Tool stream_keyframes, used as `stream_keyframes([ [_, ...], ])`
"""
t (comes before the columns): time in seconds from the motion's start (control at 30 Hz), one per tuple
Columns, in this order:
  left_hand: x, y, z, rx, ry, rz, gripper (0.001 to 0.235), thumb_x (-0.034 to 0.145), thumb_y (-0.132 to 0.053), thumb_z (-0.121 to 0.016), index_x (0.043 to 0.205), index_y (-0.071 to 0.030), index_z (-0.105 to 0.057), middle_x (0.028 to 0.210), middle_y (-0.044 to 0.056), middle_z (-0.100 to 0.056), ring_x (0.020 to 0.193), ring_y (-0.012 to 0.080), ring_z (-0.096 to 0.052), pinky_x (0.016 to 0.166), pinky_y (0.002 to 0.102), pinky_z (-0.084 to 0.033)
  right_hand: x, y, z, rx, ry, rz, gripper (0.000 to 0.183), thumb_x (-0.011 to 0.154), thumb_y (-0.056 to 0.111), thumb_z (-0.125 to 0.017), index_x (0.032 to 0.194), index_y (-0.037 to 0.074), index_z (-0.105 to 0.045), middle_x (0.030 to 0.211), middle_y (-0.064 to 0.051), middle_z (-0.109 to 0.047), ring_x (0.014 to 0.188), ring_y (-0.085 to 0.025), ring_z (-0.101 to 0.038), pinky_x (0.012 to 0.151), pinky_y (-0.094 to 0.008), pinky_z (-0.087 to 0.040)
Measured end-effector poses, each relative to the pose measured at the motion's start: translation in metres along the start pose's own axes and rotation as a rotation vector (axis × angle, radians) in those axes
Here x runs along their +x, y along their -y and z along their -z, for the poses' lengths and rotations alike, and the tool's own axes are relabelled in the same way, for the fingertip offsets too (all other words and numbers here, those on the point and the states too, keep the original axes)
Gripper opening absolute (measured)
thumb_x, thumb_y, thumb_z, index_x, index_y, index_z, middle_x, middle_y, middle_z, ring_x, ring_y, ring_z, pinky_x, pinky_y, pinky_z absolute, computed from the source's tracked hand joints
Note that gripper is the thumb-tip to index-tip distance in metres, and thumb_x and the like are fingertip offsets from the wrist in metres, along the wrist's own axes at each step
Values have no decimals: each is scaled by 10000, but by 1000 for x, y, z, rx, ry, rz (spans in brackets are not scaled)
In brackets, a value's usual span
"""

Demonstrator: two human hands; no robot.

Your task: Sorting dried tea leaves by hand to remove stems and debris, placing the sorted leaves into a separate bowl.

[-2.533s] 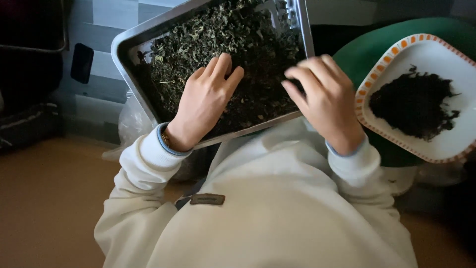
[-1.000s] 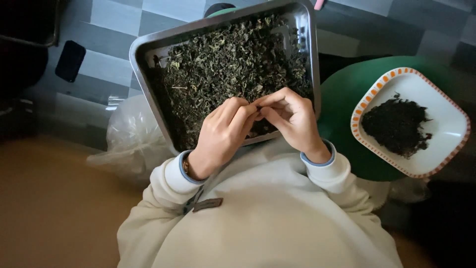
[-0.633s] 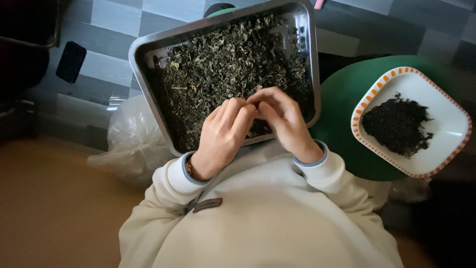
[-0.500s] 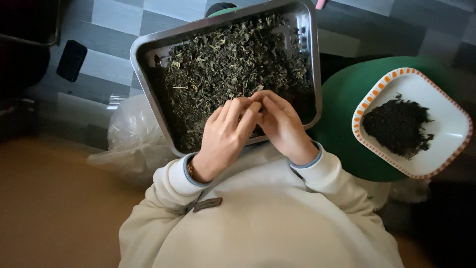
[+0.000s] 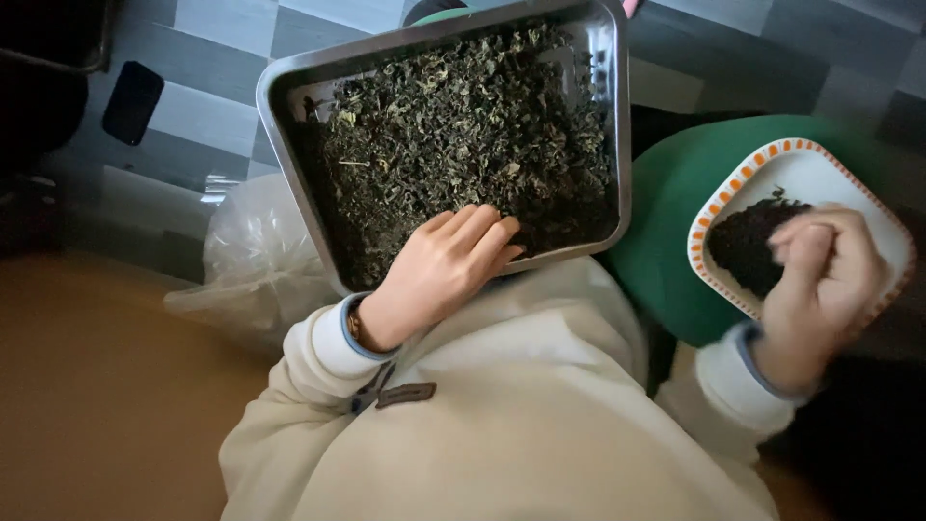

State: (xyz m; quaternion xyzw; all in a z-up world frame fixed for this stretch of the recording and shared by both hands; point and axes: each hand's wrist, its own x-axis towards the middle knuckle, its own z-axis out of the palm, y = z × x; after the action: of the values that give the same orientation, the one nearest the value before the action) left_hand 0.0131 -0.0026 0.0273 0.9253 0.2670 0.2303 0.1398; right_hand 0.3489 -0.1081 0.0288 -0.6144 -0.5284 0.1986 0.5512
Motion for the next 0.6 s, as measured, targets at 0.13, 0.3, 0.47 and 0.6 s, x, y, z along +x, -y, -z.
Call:
stream_keyframes([
  [0.13,-2,4,-3,7,31,14,135,1063,-162,-653,1059,-58,-568,921,62,-542,772,223,-563,652,350,-495,-2,-6,46,-738,242,125,215,1264,-80,-528,1154,-119,-709,1125,-239,-726,1042,-416,-670,973,-509,-488],
  [0.3,-5,12,-8,95,53,50,197,1036,-192,-706,1085,-70,-559,937,54,-544,791,213,-577,654,340,-488,9,10,41,-860,330,196,193,1265,-102,-544,1231,-145,-730,1301,-275,-767,1243,-458,-699,1193,-519,-473],
  [0.47,-10,20,-12,284,93,189,466,970,-262,-788,1312,-69,-537,993,55,-531,804,191,-580,631,321,-499,43,59,-61,-642,360,355,100,1145,-117,-678,1140,-87,-774,1163,-249,-743,1048,-388,-689,962,-471,-527],
  [0.6,-15,26,-10,339,94,210,436,984,-272,-774,1306,-87,-545,1025,47,-535,852,184,-589,657,310,-517,72,66,-148,-516,522,637,137,953,-139,-796,1063,-83,-736,1061,-205,-734,961,-328,-682,926,-402,-587],
])
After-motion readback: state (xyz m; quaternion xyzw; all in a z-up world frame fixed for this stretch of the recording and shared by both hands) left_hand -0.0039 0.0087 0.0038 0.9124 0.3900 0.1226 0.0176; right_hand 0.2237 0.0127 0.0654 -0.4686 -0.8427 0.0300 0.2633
